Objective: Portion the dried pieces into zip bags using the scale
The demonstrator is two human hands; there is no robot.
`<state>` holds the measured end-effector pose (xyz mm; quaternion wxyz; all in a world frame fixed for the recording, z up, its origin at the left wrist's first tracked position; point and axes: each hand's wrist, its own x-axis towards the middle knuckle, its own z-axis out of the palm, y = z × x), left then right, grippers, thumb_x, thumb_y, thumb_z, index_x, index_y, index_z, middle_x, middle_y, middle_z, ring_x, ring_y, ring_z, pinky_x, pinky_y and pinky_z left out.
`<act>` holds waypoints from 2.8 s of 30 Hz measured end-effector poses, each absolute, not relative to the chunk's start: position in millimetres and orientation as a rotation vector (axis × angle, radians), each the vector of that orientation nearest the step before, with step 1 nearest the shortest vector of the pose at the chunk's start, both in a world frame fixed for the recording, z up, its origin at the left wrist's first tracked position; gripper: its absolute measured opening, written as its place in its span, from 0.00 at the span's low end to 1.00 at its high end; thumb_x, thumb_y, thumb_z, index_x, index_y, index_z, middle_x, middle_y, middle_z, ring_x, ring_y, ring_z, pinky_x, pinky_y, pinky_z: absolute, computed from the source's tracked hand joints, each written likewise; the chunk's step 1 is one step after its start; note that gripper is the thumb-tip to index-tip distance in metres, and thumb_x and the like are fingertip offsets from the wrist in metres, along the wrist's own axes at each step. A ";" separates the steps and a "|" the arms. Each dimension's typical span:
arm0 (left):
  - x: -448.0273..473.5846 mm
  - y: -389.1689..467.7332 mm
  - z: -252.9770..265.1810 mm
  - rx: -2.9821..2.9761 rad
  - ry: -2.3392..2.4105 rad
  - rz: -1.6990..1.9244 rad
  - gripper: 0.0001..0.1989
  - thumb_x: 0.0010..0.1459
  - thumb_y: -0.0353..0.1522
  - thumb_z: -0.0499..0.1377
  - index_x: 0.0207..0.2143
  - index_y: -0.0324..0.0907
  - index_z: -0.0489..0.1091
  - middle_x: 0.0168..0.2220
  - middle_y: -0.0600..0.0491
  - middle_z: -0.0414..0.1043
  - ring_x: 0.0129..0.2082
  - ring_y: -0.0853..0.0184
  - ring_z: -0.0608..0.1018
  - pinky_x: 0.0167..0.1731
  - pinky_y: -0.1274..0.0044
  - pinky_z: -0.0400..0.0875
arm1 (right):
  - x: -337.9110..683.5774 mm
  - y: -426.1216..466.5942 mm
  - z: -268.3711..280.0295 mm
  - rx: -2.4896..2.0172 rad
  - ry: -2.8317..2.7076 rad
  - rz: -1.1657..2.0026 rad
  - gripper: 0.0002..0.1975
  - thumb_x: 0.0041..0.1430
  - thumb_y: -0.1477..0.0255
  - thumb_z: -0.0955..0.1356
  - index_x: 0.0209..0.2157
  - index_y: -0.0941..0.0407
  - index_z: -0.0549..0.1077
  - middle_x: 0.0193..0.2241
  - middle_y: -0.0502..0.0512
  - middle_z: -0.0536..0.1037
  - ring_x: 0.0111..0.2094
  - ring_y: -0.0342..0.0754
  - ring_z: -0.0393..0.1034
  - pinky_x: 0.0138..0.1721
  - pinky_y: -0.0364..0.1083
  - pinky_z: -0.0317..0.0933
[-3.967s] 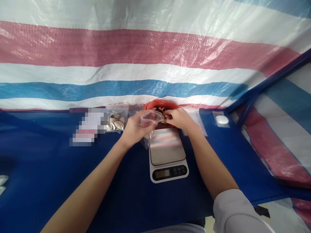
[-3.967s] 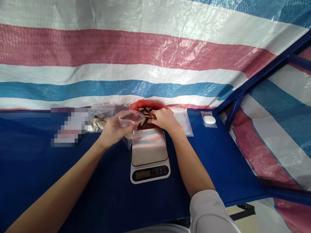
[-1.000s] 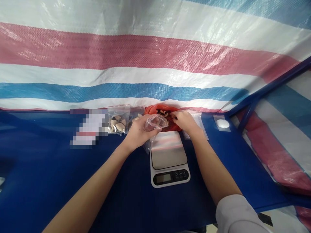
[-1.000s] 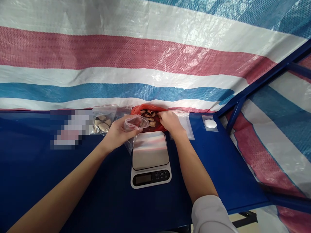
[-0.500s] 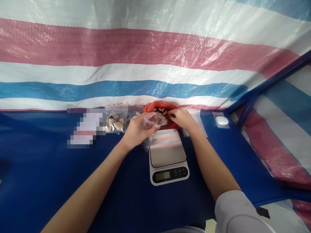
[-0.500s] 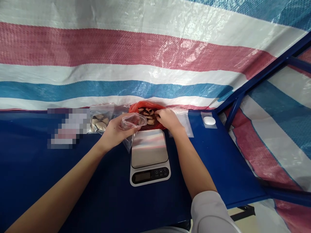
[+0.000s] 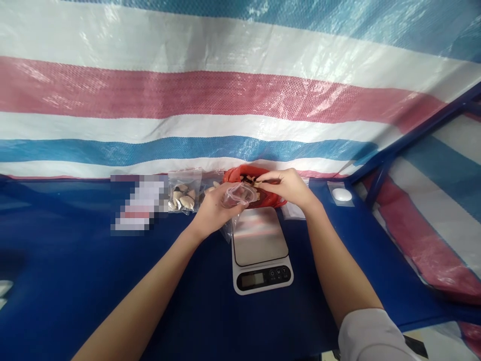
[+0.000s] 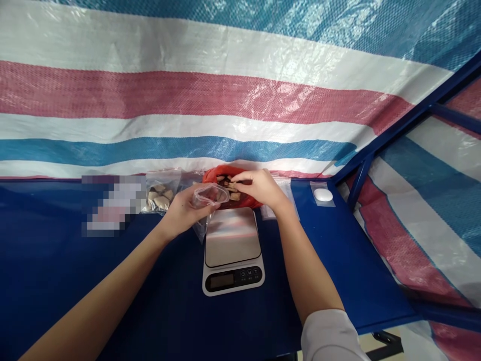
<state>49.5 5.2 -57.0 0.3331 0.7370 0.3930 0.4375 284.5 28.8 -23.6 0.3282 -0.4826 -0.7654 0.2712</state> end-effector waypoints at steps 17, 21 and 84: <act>53.2 2.1 -50.5 2.063 0.910 1.087 0.14 0.55 0.33 0.66 0.45 0.42 0.75 0.40 0.49 0.80 0.39 0.60 0.80 0.44 0.69 0.74 | 250.0 -3.1 6.8 -1.070 -2.330 0.540 0.11 0.61 0.76 0.70 0.39 0.47 0.84 0.36 0.45 0.85 0.32 0.45 0.78 0.40 0.43 0.69; 53.3 2.2 -50.4 2.088 0.916 1.088 0.11 0.55 0.33 0.65 0.42 0.42 0.75 0.38 0.51 0.79 0.36 0.62 0.79 0.40 0.71 0.73 | 247.3 -3.3 6.1 -1.097 -2.348 0.519 0.13 0.61 0.76 0.70 0.40 0.44 0.84 0.36 0.43 0.85 0.36 0.45 0.78 0.42 0.43 0.70; 42.3 6.8 -56.7 1.855 1.016 1.080 0.23 0.53 0.41 0.69 0.49 0.40 0.76 0.50 0.45 0.79 0.50 0.54 0.80 0.55 0.63 0.72 | 273.8 34.4 -41.0 -1.495 -2.387 0.282 0.16 0.63 0.76 0.65 0.46 0.51 0.83 0.44 0.53 0.85 0.44 0.51 0.78 0.47 0.46 0.64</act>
